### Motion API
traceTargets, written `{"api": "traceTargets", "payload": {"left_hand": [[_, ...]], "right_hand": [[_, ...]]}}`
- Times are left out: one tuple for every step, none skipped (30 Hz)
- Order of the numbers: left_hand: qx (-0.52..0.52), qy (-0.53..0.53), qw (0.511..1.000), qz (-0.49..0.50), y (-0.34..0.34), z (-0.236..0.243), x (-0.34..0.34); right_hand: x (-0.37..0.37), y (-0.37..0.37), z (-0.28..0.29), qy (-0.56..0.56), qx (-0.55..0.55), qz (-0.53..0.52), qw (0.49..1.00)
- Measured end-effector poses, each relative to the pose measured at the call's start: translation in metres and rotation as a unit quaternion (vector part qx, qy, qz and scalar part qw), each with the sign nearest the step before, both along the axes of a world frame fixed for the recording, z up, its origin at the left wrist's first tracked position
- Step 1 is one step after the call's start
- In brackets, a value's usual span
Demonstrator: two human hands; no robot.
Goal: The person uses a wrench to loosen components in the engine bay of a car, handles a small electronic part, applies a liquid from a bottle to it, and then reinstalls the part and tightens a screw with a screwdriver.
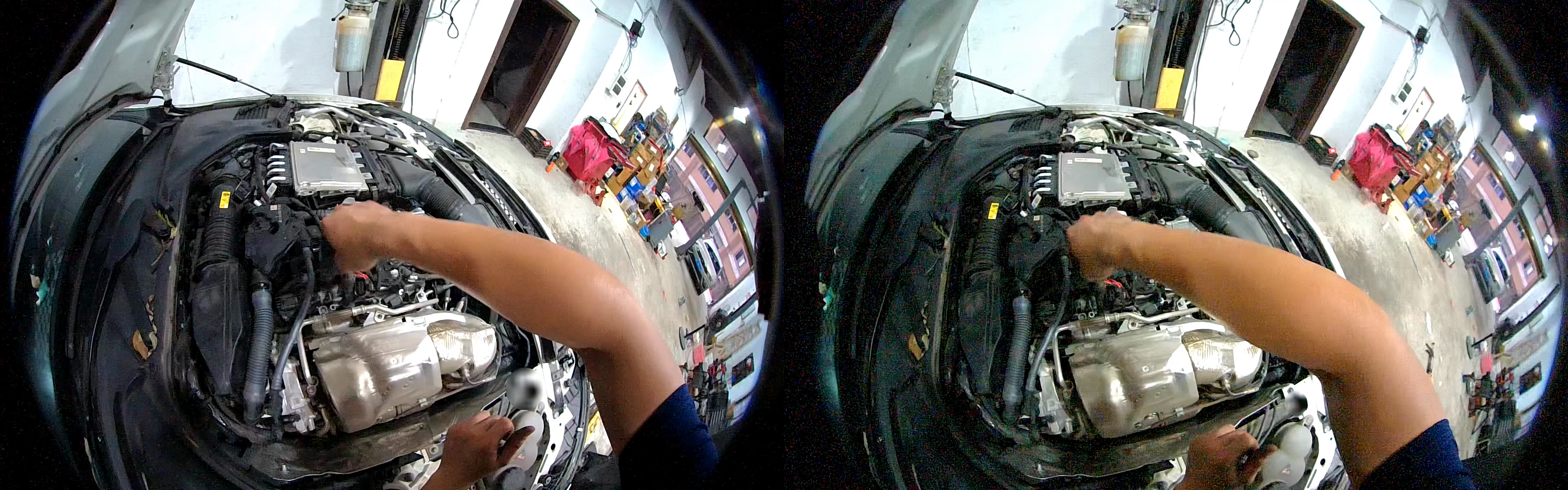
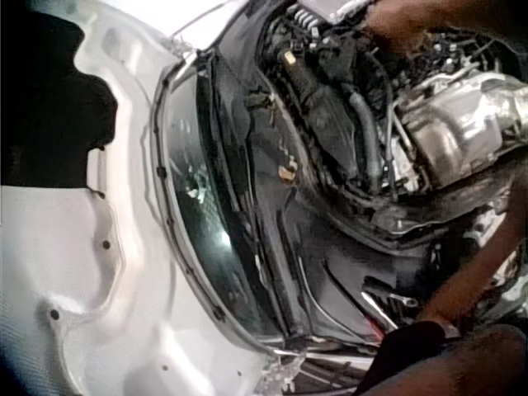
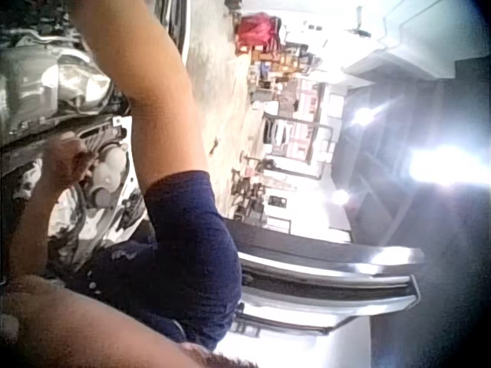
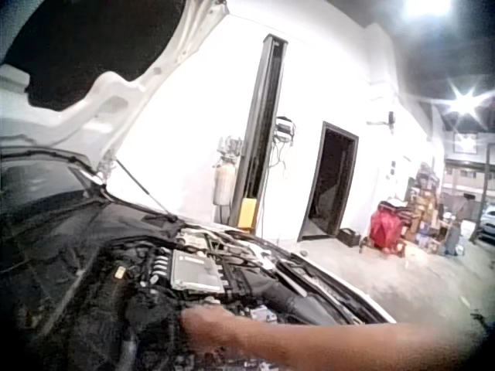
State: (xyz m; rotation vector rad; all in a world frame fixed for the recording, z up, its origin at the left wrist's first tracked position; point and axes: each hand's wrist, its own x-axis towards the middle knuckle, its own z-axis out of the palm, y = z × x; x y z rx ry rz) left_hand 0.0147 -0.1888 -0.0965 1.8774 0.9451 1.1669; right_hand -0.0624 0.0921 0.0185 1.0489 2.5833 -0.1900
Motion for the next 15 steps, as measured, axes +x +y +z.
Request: {"api": "traceTargets", "payload": {"left_hand": [[0.002, 0.007, 1.000, -0.003, -0.006, -0.018, 0.008], [0.019, -0.003, 1.000, 0.008, -0.007, -0.023, 0.009], [0.036, -0.013, 0.999, 0.019, -0.008, -0.028, 0.011], [0.071, -0.043, 0.996, 0.039, -0.005, -0.023, 0.011], [0.066, -0.058, 0.995, 0.042, -0.003, -0.017, 0.010], [0.062, -0.073, 0.994, 0.046, 0.000, -0.010, 0.008], [0.018, -0.070, 0.997, 0.034, 0.001, 0.001, 0.002], [-0.026, -0.068, 0.997, 0.022, 0.001, 0.007, -0.002], [-0.024, -0.072, 0.997, 0.024, 0.001, 0.006, -0.003], [-0.021, -0.076, 0.997, 0.027, 0.001, 0.005, -0.004], [-0.018, -0.079, 0.996, 0.029, 0.002, 0.005, -0.005], [-0.014, -0.082, 0.996, 0.033, 0.002, 0.006, -0.006], [-0.012, -0.087, 0.996, 0.034, 0.003, 0.006, -0.004], [-0.010, -0.092, 0.995, 0.035, 0.003, 0.006, -0.003], [-0.020, -0.096, 0.995, 0.028, 0.003, 0.007, -0.003]], "right_hand": [[0.001, -0.004, -0.002, -0.001, -0.010, -0.006, 1.000], [-0.001, -0.012, 0.002, 0.003, -0.002, 0.012, 1.000], [-0.003, -0.015, -0.002, 0.015, 0.000, 0.011, 1.000], [-0.004, -0.016, -0.006, 0.025, 0.003, 0.007, 1.000], [-0.003, -0.018, -0.010, 0.035, 0.007, 0.004, 0.999], [-0.001, -0.018, -0.012, 0.042, 0.011, 0.018, 0.999], [-0.001, -0.020, -0.011, 0.044, 0.010, 0.008, 0.999], [0.000, -0.022, -0.010, 0.046, 0.009, -0.003, 0.999], [0.001, -0.023, -0.009, 0.048, 0.008, -0.014, 0.999], [0.000, -0.023, -0.009, 0.043, 0.002, -0.023, 0.999], [0.000, -0.022, -0.009, 0.038, -0.004, -0.032, 0.999], [-0.001, -0.022, -0.009, 0.033, -0.010, -0.040, 0.999], [0.001, -0.020, -0.015, 0.040, -0.007, -0.038, 0.998], [0.002, -0.020, -0.020, 0.046, -0.004, -0.036, 0.998], [0.004, -0.019, -0.025, 0.053, -0.001, -0.034, 0.998]]}}
